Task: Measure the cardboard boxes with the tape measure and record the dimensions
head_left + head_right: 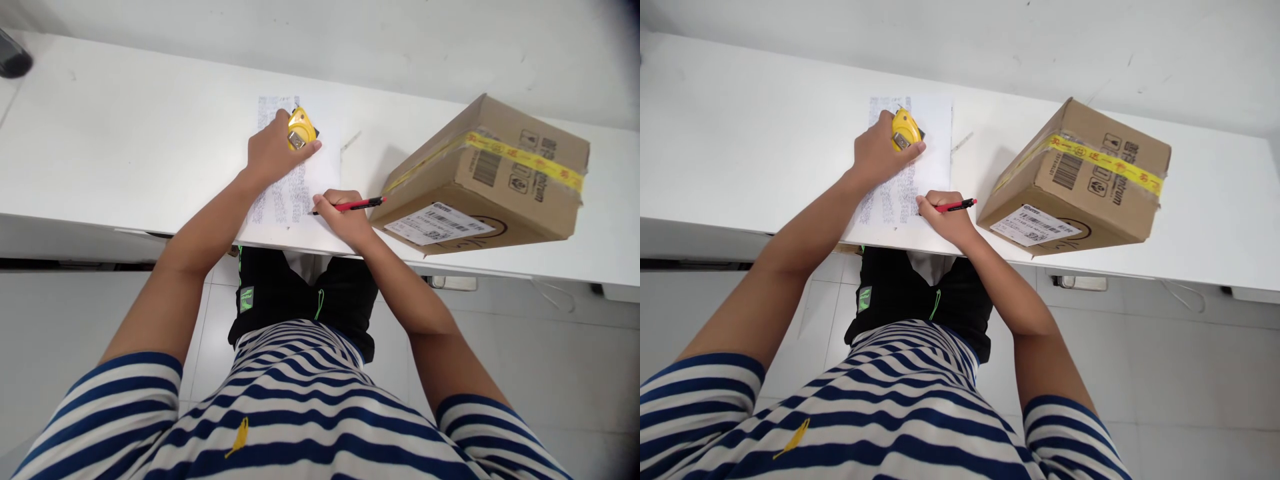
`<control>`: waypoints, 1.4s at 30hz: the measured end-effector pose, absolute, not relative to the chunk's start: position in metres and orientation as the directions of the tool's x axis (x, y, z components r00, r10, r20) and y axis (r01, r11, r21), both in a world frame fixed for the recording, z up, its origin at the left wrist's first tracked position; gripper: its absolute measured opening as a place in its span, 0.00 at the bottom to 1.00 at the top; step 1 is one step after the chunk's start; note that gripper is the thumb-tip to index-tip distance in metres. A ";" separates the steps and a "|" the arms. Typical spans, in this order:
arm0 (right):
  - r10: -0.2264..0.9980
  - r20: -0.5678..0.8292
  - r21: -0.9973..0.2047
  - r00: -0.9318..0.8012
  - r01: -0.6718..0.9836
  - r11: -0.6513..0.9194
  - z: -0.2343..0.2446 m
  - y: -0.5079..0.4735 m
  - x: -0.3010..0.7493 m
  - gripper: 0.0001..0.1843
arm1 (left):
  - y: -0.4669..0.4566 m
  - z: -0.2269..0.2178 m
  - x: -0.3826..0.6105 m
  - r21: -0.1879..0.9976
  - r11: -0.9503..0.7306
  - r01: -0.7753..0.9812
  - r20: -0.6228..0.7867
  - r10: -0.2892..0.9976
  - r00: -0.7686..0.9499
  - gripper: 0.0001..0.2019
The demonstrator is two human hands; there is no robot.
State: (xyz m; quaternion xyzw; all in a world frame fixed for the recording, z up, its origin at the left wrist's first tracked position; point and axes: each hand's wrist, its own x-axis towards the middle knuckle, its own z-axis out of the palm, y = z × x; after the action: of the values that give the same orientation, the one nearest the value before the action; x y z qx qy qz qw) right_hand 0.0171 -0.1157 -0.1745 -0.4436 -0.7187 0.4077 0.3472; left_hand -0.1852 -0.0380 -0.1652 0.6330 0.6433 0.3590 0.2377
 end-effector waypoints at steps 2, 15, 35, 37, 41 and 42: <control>0.919 0.132 -0.895 -0.372 0.354 0.272 -0.174 -0.115 0.017 0.29 | -0.038 -0.165 -0.185 0.739 -0.064 0.671 0.157 0.984 -0.080 0.25; 0.922 0.174 -0.876 -0.345 0.374 0.305 -0.177 -0.116 0.018 0.33 | -0.046 -0.153 -0.181 0.779 -0.020 0.627 0.095 0.992 -0.086 0.24; 0.886 0.374 -0.668 -0.274 0.584 0.462 -0.204 -0.097 0.002 0.18 | -0.041 -0.149 -0.192 0.814 -0.010 0.581 0.123 0.980 -0.155 0.27; 0.887 0.336 -0.606 -0.317 0.648 0.462 -0.206 -0.094 -0.003 0.24 | -0.042 -0.145 -0.197 0.778 0.027 0.628 0.137 0.968 -0.211 0.28; 0.873 0.304 -0.554 -0.382 0.674 0.488 -0.198 -0.096 -0.008 0.29 | -0.045 -0.124 -0.210 0.818 -0.007 0.576 0.225 0.924 -0.309 0.30; 0.855 0.332 -0.572 -0.398 0.636 0.518 -0.194 -0.098 -0.007 0.29 | -0.049 -0.115 -0.212 0.845 -0.068 0.530 0.273 0.907 -0.319 0.30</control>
State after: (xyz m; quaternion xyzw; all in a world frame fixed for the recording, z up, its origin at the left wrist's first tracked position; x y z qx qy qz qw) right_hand -0.0072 -0.0982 -0.1943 -0.4567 -0.8163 0.1801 0.3044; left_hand -0.2118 -0.0488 -0.1147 0.5495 0.6541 0.4815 0.1957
